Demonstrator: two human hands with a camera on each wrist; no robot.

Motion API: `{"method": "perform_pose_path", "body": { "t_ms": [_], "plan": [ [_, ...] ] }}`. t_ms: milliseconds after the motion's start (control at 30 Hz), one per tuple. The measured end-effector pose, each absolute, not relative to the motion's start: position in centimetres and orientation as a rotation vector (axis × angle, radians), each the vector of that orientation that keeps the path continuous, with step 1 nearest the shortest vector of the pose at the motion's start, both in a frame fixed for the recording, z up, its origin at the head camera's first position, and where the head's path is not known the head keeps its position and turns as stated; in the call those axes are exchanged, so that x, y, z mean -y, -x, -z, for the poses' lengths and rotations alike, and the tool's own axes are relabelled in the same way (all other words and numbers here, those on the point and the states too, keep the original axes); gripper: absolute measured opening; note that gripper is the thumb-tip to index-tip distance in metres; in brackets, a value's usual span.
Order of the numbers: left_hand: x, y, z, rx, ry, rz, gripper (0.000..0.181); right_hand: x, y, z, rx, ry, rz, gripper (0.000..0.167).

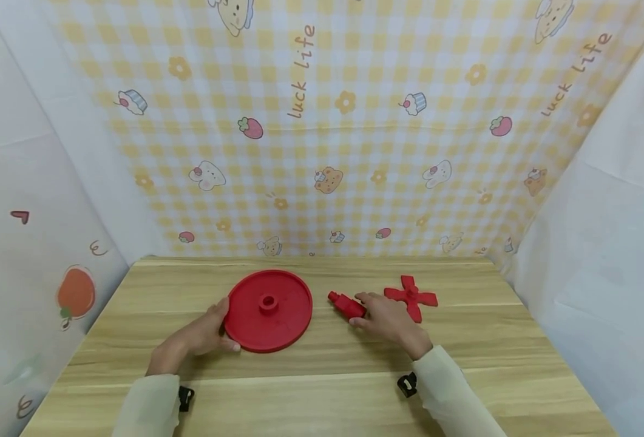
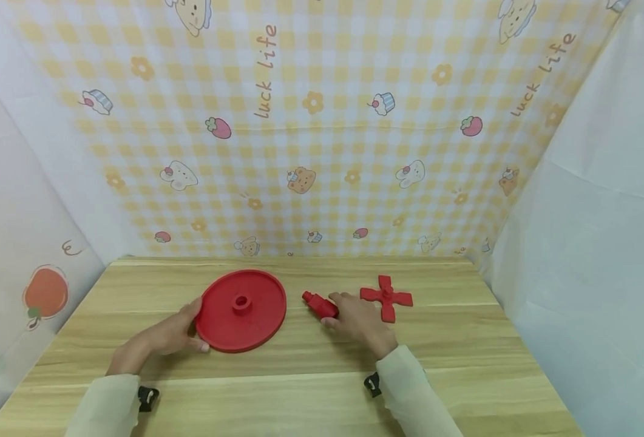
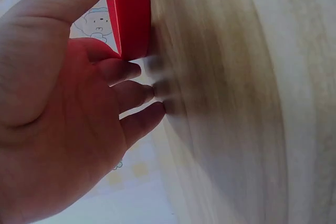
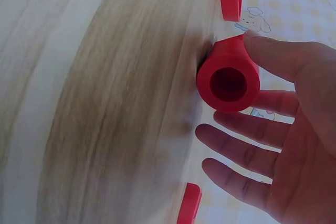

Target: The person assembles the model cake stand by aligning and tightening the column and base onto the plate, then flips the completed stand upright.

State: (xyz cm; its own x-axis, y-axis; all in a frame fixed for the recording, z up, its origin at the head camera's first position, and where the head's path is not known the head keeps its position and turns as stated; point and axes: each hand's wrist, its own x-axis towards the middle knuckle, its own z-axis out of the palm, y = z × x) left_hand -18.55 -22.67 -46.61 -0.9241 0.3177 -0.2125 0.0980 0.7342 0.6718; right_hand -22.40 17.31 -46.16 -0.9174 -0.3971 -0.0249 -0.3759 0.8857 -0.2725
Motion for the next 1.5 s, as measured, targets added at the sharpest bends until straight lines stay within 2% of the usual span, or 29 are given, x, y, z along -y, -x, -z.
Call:
{"method": "perform_pose_path", "body": {
  "t_ms": [500, 733, 1000, 1500],
  "plan": [
    [22.5, 18.6, 46.7, -2.579, -0.269, -0.866, 0.116, -16.9, 22.8, 46.9, -2.988, 0.558, 0.394, 0.051],
    [22.6, 18.8, 46.7, -2.561, -0.248, -0.903, 0.118, -16.7, 23.0, 47.0, -3.004, 0.539, 0.382, 0.039],
    [22.4, 18.8, 46.6, -2.554, -0.229, -0.913, 0.116, -16.8, 23.1, 47.2, -3.032, 0.600, 0.478, 0.049],
    [22.3, 18.7, 46.4, -2.566, -0.201, -0.875, 0.117, -14.4, 23.9, 46.0, -2.976, 0.624, 0.825, 0.041]
  ]
}}
